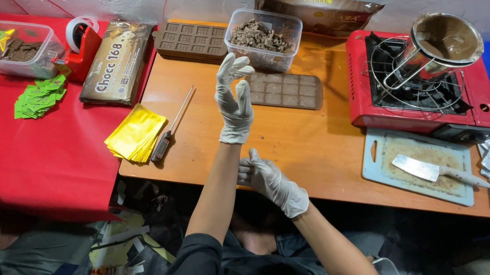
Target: The person puts on a pair of white gloves, then uses a spoon to stir melted chocolate in a pot on a portable stove. The person continues stirring the chocolate while another person works nearby.
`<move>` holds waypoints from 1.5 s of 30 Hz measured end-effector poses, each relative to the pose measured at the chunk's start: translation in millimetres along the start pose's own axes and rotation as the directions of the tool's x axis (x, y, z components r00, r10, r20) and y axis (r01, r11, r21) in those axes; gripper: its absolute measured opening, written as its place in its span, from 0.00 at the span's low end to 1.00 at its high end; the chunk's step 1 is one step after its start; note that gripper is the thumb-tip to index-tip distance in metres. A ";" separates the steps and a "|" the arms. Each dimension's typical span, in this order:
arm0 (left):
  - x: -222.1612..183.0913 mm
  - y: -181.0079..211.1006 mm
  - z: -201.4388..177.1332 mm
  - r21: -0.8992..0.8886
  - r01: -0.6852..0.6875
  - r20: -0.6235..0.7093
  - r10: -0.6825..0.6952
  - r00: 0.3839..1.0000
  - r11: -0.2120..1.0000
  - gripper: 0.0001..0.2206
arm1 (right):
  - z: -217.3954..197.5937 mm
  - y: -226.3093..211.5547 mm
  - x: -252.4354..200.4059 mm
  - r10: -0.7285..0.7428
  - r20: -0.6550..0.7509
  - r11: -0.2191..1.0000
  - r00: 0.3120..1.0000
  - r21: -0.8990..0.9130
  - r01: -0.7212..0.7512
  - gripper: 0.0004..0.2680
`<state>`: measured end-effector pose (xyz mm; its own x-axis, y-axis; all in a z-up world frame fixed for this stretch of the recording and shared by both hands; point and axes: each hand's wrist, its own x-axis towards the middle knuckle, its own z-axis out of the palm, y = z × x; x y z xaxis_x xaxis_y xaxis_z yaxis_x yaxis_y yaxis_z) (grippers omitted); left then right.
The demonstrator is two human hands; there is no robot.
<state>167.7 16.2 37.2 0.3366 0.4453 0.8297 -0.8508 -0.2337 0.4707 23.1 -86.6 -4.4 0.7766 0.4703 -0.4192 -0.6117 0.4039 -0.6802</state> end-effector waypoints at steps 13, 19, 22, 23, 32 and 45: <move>9.7 -4.8 2.3 0.035 -0.071 0.023 0.070 0.997 0.997 0.22 | -10.9 -6.1 10.6 0.010 0.000 1.000 1.000 0.011 -0.010 0.20; 8.1 2.8 12.4 0.045 -0.059 0.046 0.057 0.997 0.997 0.22 | 29.4 -30.2 -31.9 0.140 0.058 0.990 0.988 -0.020 -0.139 0.25; 10.1 4.0 13.7 0.052 -0.063 0.046 0.061 0.997 0.997 0.22 | 1.7 -20.1 -8.5 0.216 0.090 0.976 0.972 -0.047 -0.212 0.28; 11.2 3.2 13.1 0.046 -0.066 0.044 0.064 0.997 0.997 0.22 | -14.4 -11.1 7.7 0.228 0.101 0.973 0.968 -0.054 -0.224 0.31; 9.6 3.5 17.3 0.078 -0.064 0.053 0.060 0.997 0.995 0.22 | -34.0 10.5 28.3 0.216 0.074 0.970 0.974 -0.132 -0.205 0.37; 9.2 9.4 11.8 0.065 -0.064 0.063 0.060 0.996 0.996 0.22 | -25.5 -8.0 13.1 0.168 0.093 0.976 0.981 -0.154 -0.152 0.34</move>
<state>167.5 7.9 52.8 0.3100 0.3749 0.8737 -0.8427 -0.3172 0.4351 42.0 -103.6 -19.8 0.6454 0.6025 -0.4696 -0.6925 0.2020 -0.6926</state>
